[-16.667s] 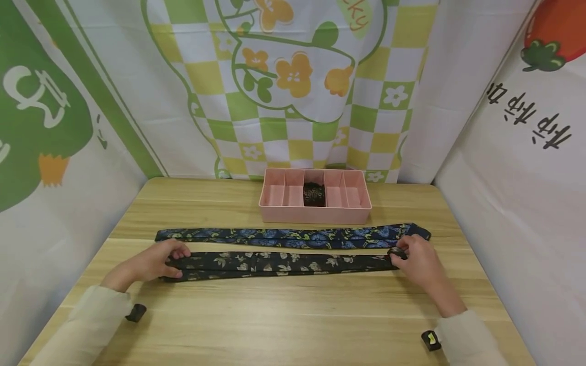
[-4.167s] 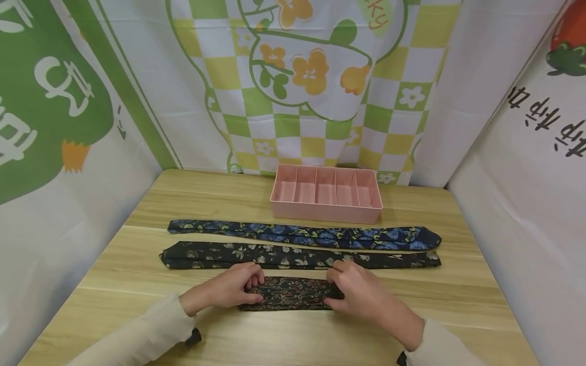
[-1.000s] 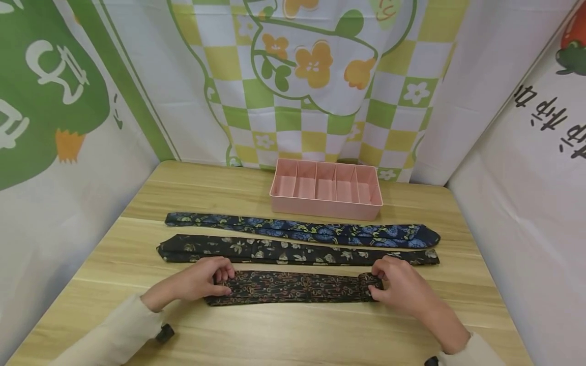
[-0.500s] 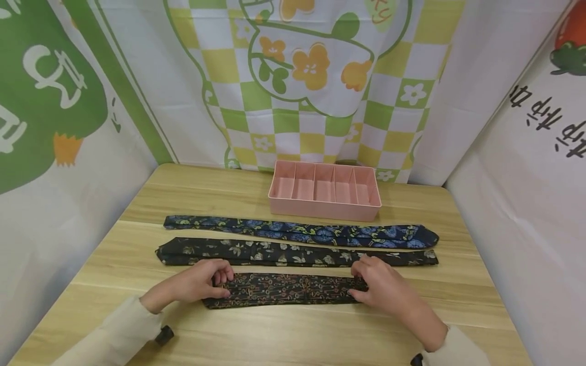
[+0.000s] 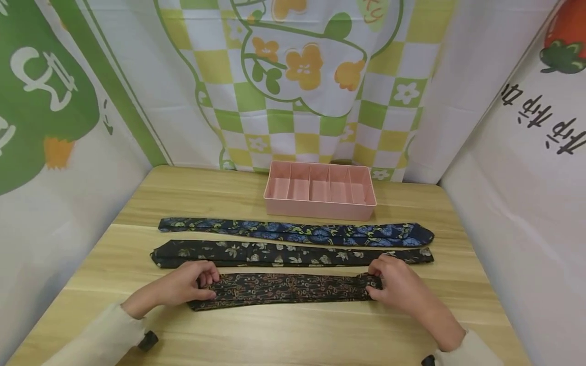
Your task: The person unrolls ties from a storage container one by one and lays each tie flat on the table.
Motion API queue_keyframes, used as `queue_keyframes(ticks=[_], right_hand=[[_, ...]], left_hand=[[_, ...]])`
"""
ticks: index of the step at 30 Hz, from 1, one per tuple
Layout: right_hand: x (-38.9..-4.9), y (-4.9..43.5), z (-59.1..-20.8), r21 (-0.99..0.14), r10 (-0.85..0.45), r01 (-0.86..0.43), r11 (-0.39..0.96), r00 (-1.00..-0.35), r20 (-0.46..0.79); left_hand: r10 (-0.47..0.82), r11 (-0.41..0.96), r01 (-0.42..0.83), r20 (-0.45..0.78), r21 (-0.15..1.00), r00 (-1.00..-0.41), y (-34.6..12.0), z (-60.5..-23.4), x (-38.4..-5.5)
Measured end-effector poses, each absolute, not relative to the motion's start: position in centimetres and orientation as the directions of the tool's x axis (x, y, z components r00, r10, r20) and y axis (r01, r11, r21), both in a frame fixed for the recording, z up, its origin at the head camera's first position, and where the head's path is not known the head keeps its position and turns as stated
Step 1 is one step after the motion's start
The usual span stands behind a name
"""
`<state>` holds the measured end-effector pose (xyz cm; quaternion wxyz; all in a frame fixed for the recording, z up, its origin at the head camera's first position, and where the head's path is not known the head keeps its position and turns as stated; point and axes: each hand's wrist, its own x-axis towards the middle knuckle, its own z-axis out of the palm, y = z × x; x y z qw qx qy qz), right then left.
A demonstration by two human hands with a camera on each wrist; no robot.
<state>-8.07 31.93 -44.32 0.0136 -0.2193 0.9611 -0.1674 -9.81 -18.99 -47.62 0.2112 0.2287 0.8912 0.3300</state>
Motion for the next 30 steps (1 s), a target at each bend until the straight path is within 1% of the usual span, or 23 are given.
queue_keyframes(ticks=[3, 6, 12, 18, 23, 30], right_hand=[[-8.3, 32.4, -44.6, -0.396, -0.42, -0.395, 0.829, -0.907, 0.026], [-8.5, 32.6, -44.8, -0.411, -0.437, -0.416, 0.812, -0.898, 0.045], [-8.7, 30.8, -43.9, -0.308, -0.502, -0.505, 0.806, -0.859, 0.096], [-8.4, 29.1, -44.7, -0.242, -0.555, -0.556, 0.795, -0.828, 0.082], [-8.2, 29.3, -45.4, -0.213, -0.52, -0.53, 0.821, -0.848, 0.104], [-7.9, 31.2, -45.1, -0.231, -0.438, -0.455, 0.86, -0.89, 0.126]], left_hand=[[0.545, 0.673, 0.269, -0.216, 0.689, -0.81, -20.0, -47.6, -9.5], [0.552, 0.661, 0.267, -0.213, 0.702, -0.806, -20.3, -47.6, -9.5], [0.554, 0.663, 0.262, -0.225, 0.701, -0.802, -20.3, -47.4, -9.7], [0.555, 0.665, 0.266, -0.224, 0.698, -0.801, -20.3, -47.4, -9.8], [0.535, 0.673, 0.243, -0.232, 0.698, -0.813, -20.8, -47.3, -9.6], [0.522, 0.673, 0.232, -0.229, 0.702, -0.821, -22.1, -47.3, -9.3]])
